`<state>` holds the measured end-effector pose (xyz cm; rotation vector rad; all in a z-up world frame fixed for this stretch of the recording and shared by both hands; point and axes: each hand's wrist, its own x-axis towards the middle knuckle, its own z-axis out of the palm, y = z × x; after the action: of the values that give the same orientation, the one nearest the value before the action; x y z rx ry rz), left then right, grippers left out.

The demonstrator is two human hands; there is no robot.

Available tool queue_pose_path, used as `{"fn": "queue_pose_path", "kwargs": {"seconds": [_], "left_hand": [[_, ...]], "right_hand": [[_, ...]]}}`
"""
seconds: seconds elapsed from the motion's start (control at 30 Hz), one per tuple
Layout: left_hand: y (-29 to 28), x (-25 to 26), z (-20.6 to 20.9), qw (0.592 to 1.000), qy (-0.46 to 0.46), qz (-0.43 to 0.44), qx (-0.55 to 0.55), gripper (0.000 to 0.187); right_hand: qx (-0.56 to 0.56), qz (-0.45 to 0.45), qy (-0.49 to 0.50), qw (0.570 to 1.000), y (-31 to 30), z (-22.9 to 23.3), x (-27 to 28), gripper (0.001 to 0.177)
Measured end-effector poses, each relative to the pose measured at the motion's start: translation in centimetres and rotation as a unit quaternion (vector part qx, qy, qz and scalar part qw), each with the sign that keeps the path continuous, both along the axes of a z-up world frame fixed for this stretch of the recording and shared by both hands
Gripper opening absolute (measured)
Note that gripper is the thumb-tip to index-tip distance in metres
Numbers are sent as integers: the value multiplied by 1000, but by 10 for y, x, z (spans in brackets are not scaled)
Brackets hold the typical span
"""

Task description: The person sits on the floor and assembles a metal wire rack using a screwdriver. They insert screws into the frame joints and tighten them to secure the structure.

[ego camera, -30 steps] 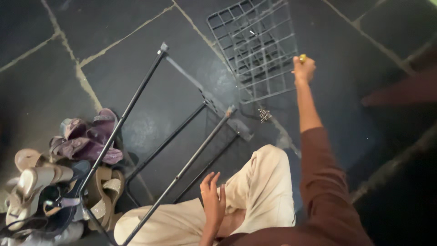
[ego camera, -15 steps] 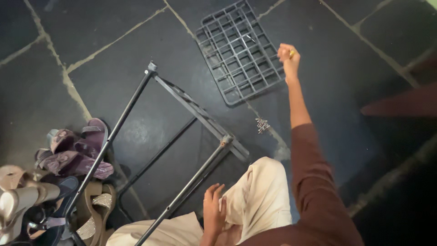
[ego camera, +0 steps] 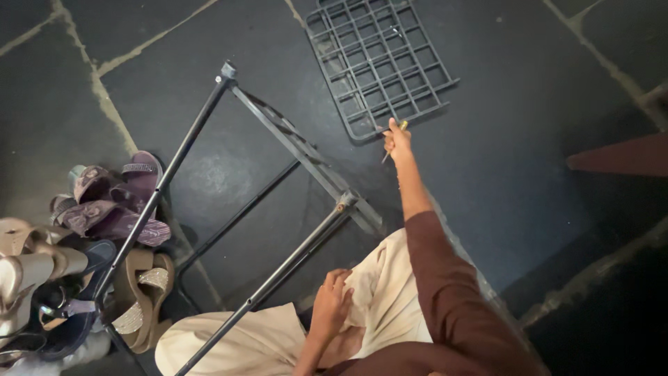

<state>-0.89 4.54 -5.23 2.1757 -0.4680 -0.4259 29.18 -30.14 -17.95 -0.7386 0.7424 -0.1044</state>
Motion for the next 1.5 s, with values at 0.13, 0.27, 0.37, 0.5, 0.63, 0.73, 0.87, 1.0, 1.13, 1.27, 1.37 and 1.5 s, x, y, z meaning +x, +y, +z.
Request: {"fn": "queue_pose_path", "kwargs": {"seconds": [0.13,0.27,0.37,0.5,0.63,0.73,0.87,1.0,1.13,1.27,1.37,1.5], "left_hand": [[4,1,-2,999,-37,3,25,44],[2,3,-6,999,32,13,27,53],[-1,3,-11,998,42,13,41,60],[-2,3,-17,999,33,2,40,63],[1,2,-24,998,13,-23,60,67],[4,4,-30,998,8,-32,59,69],[7,8,-34,996,30,-24,81,69],[8,12,-37,997,4,-17,71,68],[9,11,-40,997,-2,-28,66,65],[11,11,-41,997,2,-35,71,63],[10,13,-37,996,-8,-37,76,63],[9,17,-32,996,30,-22,86,59]], "right_hand": [[-39,-52,4,998,13,4,16,31],[-16,-88,-72,993,4,15,23,21],[-115,-94,-89,985,-5,16,26,22],[-235,-147,-134,951,-13,17,35,24],[-137,-202,-105,964,-18,17,51,24],[-36,-211,-87,973,-18,17,65,19],[-47,-206,-44,976,-15,10,70,18],[-250,-152,102,951,-19,0,61,31],[-289,-112,80,947,-28,-5,53,40],[-538,-45,208,815,-30,-5,51,46],[-598,-46,259,757,-32,-4,52,51],[-590,-65,221,774,-36,-5,55,54]]}}
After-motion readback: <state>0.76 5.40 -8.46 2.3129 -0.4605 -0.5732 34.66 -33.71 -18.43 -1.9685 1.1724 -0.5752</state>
